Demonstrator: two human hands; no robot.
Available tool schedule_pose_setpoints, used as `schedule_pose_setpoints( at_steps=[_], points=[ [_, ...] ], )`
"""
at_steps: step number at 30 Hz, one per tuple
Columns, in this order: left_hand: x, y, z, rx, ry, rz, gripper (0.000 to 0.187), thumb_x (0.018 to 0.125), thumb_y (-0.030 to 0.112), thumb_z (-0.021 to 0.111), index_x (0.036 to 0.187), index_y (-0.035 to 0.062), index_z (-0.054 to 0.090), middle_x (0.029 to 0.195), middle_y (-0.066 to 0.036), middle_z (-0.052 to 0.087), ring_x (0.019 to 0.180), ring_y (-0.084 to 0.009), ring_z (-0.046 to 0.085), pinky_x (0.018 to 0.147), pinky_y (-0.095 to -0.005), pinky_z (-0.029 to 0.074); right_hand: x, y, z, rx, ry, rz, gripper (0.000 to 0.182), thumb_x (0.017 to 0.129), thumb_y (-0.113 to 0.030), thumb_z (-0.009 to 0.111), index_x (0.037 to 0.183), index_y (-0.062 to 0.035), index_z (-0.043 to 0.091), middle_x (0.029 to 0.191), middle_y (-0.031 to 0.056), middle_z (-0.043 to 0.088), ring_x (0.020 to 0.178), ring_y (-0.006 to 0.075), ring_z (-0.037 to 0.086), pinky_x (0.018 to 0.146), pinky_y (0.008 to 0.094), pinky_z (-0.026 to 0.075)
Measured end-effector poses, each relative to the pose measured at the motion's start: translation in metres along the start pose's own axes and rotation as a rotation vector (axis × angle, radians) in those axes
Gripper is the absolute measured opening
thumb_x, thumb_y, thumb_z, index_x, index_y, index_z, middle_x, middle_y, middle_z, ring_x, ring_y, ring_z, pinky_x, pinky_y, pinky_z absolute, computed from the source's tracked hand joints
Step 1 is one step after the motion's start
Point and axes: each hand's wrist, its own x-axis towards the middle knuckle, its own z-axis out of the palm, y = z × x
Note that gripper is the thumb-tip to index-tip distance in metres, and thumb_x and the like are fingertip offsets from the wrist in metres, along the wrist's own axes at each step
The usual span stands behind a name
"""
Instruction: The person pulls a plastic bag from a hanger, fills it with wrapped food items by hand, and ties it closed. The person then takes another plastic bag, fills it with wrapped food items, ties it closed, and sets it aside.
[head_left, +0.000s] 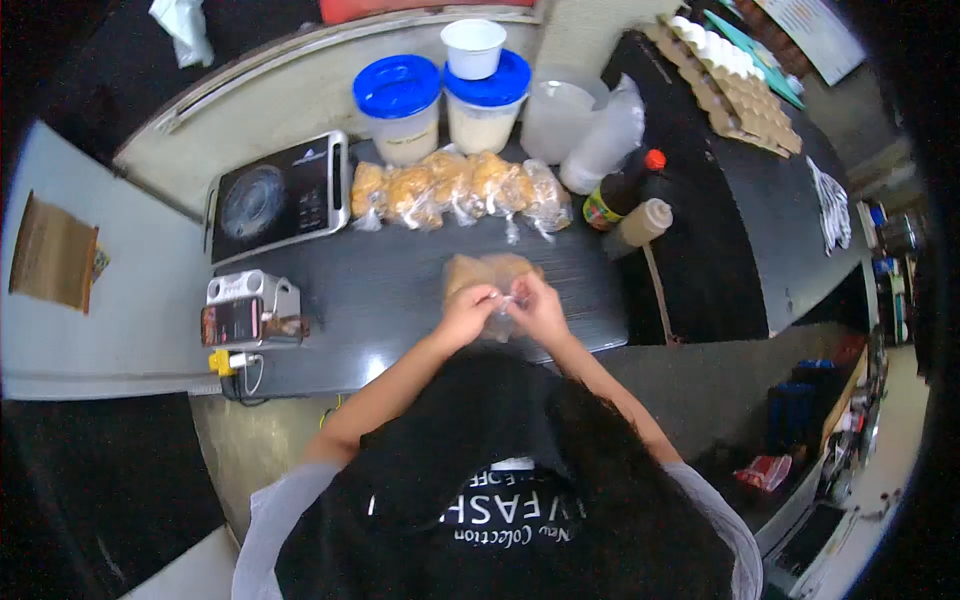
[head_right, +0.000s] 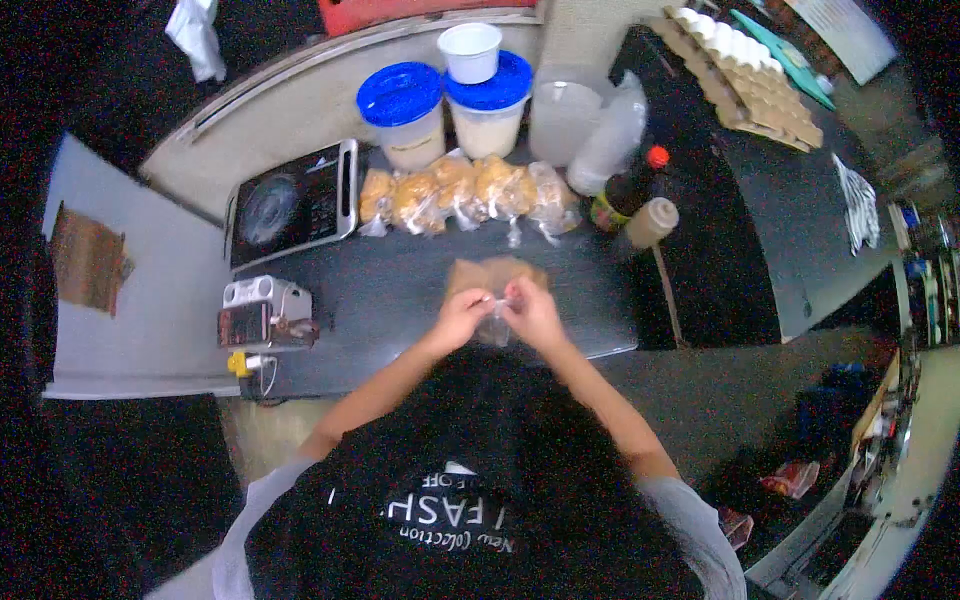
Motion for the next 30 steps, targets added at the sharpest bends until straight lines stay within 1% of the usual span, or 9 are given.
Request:
schedule_pose_setpoints(
  at_steps=[1, 2, 4, 10, 13, 16, 19, 24, 30],
  points=[
    [-0.002, 0.013, -0.006, 0.233, -0.017, 0.156, 0.013, 0.086, 0.014, 0.059, 0.083, 0.0025, 0.064, 0.081, -0.006, 0.062, 0.076, -0.0223, 0.058, 0.068, -0.0345, 0.045, 0.001, -0.004, 0.001, -0.058, 0.06, -0.041, 0.016, 0.077, -0.006, 0.067, 0.09, -0.002, 0.059, 0.089, 0.0139, 0.062, 0.082, 0.0281, 0.062, 0.074, 0.039, 0.05],
    [-0.002, 0.026, -0.01, 0.459, -0.031, 0.323, 0.013, 0.086, 0.014, 0.059, 0.083, 0.002, 0.064, 0.084, -0.009, 0.064, 0.079, -0.0268, 0.059, 0.071, -0.0374, 0.045, 0.003, 0.002, 0.005, -0.27, 0.12, -0.215, 0.019, 0.078, -0.005, 0.062, 0.095, -0.0035, 0.053, 0.088, 0.0184, 0.061, 0.078, 0.0372, 0.062, 0.068, 0.045, 0.051],
    [-0.006, 0.046, -0.011, 0.467, -0.024, 0.364, 0.013, 0.084, 0.014, 0.06, 0.085, 0.0025, 0.066, 0.088, -0.011, 0.063, 0.084, -0.0322, 0.058, 0.075, -0.0414, 0.045, 0.001, -0.003, 0.008, -0.348, 0.111, -0.231, 0.022, 0.083, -0.011, 0.057, 0.104, -0.0055, 0.052, 0.091, 0.0228, 0.061, 0.085, 0.0427, 0.061, 0.073, 0.0519, 0.049],
    [-0.01, 0.056, -0.021, 0.606, -0.046, 0.421, 0.012, 0.079, 0.014, 0.064, 0.084, 0.0039, 0.068, 0.089, -0.011, 0.063, 0.087, -0.0317, 0.058, 0.077, -0.043, 0.046, -0.008, -0.023, 0.014, -0.212, 0.181, -0.01, 0.015, 0.08, -0.006, 0.061, 0.093, -0.0014, 0.068, 0.089, 0.019, 0.067, 0.081, 0.0326, 0.066, 0.073, 0.0386, 0.052],
    [-0.012, 0.06, -0.026, 0.639, -0.039, 0.457, 0.011, 0.076, 0.014, 0.065, 0.08, 0.004, 0.068, 0.089, -0.011, 0.061, 0.087, -0.0311, 0.058, 0.076, -0.0427, 0.046, -0.014, -0.015, 0.015, -0.01, 0.121, 0.157, 0.017, 0.08, -0.005, 0.063, 0.095, -0.0011, 0.07, 0.086, 0.0115, 0.07, 0.076, 0.0183, 0.066, 0.071, 0.0321, 0.052],
    [-0.009, 0.057, -0.027, 0.656, -0.074, 0.479, 0.011, 0.075, 0.014, 0.065, 0.078, 0.0042, 0.068, 0.088, -0.011, 0.059, 0.087, -0.0311, 0.057, 0.076, -0.0428, 0.046, -0.013, -0.009, 0.011, 0.23, 0.09, 0.34, 0.017, 0.081, -0.005, 0.065, 0.096, 0.0002, 0.07, 0.086, 0.0047, 0.069, 0.077, 0.0102, 0.062, 0.069, 0.0282, 0.052],
    [-0.008, 0.06, -0.031, 0.672, -0.109, 0.513, 0.01, 0.075, 0.014, 0.064, 0.077, 0.0044, 0.067, 0.087, -0.011, 0.058, 0.087, -0.0312, 0.056, 0.076, -0.0428, 0.046, -0.014, -0.013, 0.012, 0.464, 0.142, 0.413, 0.017, 0.082, -0.008, 0.069, 0.096, 0.0012, 0.069, 0.086, 0.0044, 0.069, 0.077, 0.0103, 0.063, 0.068, 0.0263, 0.052],
    [-0.008, 0.059, -0.03, 0.633, -0.125, 0.512, 0.011, 0.077, 0.015, 0.064, 0.075, 0.0045, 0.067, 0.087, -0.011, 0.057, 0.087, -0.0309, 0.056, 0.076, -0.0419, 0.046, -0.02, -0.012, 0.016, 0.215, 0.185, 0.285, 0.022, 0.081, -0.003, 0.071, 0.102, 0.0018, 0.065, 0.093, 0.0044, 0.068, 0.081, 0.0098, 0.063, 0.069, 0.0259, 0.052],
    [-0.007, 0.057, -0.032, 0.609, -0.199, 0.48, 0.013, 0.078, 0.016, 0.065, 0.074, 0.0044, 0.067, 0.088, -0.011, 0.057, 0.088, -0.0307, 0.056, 0.077, -0.0417, 0.046, -0.024, -0.037, 0.004, -0.135, 0.297, 0.074, 0.021, 0.076, 0.001, 0.07, 0.097, -0.002, 0.069, 0.085, 0.0089, 0.066, 0.078, 0.0196, 0.064, 0.071, 0.0307, 0.052]
  ],
)
